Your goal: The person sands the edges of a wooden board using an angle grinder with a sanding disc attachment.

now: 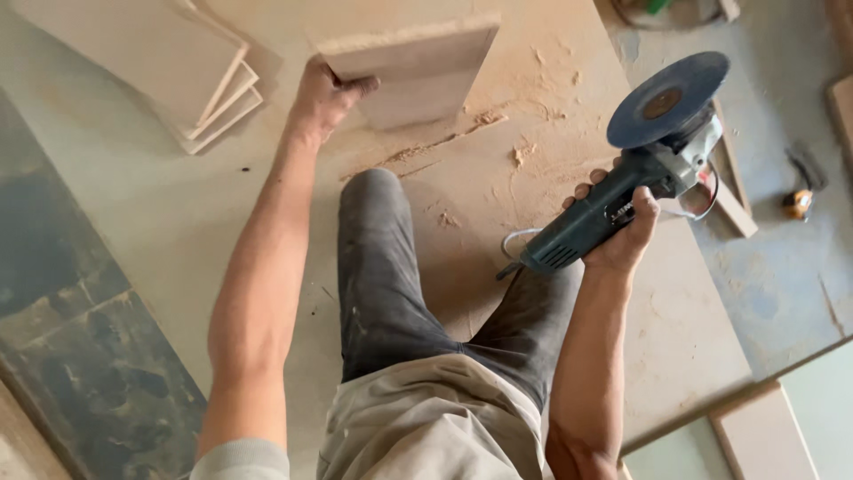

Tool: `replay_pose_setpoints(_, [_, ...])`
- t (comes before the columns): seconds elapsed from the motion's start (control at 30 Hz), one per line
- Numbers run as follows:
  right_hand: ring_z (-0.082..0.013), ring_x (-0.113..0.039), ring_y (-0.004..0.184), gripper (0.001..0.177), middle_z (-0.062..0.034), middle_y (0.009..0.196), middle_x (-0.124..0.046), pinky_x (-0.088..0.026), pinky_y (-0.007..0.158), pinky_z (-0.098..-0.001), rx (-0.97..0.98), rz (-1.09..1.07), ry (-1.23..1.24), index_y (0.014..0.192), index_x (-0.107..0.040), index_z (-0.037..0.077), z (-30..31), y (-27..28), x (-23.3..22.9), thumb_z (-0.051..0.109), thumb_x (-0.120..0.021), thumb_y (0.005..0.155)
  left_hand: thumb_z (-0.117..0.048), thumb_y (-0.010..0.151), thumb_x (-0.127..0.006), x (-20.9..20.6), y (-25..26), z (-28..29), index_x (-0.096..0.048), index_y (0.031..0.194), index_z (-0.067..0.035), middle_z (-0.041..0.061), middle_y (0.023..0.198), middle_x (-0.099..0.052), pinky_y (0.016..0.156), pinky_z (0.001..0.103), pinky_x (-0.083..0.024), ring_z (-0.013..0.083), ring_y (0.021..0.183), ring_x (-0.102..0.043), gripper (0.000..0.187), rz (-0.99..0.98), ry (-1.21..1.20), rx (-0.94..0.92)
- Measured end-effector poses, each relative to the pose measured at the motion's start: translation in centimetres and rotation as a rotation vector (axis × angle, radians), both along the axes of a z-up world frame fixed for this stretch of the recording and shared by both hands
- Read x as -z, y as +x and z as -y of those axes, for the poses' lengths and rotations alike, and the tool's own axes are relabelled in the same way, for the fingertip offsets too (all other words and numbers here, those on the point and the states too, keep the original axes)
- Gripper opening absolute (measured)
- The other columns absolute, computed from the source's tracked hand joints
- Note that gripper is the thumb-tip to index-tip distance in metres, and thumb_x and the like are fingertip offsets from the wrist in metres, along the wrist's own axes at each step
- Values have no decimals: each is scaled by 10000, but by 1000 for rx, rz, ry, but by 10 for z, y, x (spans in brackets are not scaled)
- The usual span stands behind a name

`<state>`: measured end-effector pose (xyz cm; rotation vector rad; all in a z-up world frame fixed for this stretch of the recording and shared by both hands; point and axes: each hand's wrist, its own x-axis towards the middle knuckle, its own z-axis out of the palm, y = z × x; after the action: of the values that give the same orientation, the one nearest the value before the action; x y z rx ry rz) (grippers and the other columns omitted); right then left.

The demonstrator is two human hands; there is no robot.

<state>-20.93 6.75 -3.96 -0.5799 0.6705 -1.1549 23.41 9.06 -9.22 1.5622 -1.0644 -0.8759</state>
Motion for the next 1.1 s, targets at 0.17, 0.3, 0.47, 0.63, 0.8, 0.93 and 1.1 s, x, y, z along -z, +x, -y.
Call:
replay_pose_setpoints(0.17, [-270, -701, 894, 650, -118, 1045, -687, -605, 804, -443, -111, -102, -40, 1344, -603, 94, -38, 0, -11, 487, -737, 844, -89, 832, -861, 18, 11, -41, -687, 1195, 21, 127, 1169, -765, 957, 308, -581, 188, 1072, -739, 417, 46, -9, -52])
replay_pose_setpoints(0.3, [-279, -685, 857, 642, -123, 1014, -679, -585, 757, -444, -132, -151, -66, 1320, -596, 89, -49, 19, -8, 543, -692, 876, -93, 838, -861, 35, 24, -62, -712, 1178, 14, 115, 1117, -787, 892, 314, -597, 165, 989, -734, 387, -77, -60, -112])
replay_pose_setpoints(0.47, [-273, -702, 789, 656, -135, 937, -693, -618, 706, -427, -43, -191, 11, 1202, -605, 40, -47, 51, -7, 640, -585, 936, -111, 835, -866, 60, 22, -62, -665, 1148, 2, 104, 1046, -790, 849, 316, -613, 166, 939, -756, 389, -62, -140, -279])
replay_pose_setpoints(0.63, [-249, -698, 708, 557, -143, 885, -689, -619, 638, -391, 19, -403, -84, 1166, -606, 25, -30, 96, -34, 547, -632, 973, -146, 827, -888, 61, 30, -53, -668, 1131, 11, 126, 1008, -798, 817, 319, -618, 180, 906, -774, 407, -13, -149, -303])
replay_pose_setpoints(0.8, [-265, -700, 840, 523, -144, 1041, -684, -611, 749, -407, -169, -869, -531, 1263, -587, -1, -31, 157, -86, 231, -829, 862, -143, 813, -882, 44, 26, -50, -684, 1118, 13, 139, 972, -805, 778, 314, -619, 185, 864, -784, 396, -39, -121, -321])
replay_pose_setpoints(0.93, [-364, -722, 890, 551, -218, 1026, -711, -589, 762, -473, -195, -1498, -988, 1220, -577, -25, -45, 224, -98, 281, -855, 856, -82, 809, -853, 44, 27, -51, -681, 1120, 10, 146, 956, -802, 767, 314, -612, 182, 855, -788, 367, -13, -121, -322])
replay_pose_setpoints(1.1, [-445, -697, 885, 637, -257, 1033, -699, -549, 760, -542, -298, -1599, -971, 1230, -512, -42, -57, 273, -95, 336, -862, 856, 6, 828, -777, 57, 29, -56, -676, 1096, 15, 124, 866, -773, 711, 314, -595, 169, 769, -766, 286, 25, -133, -377])
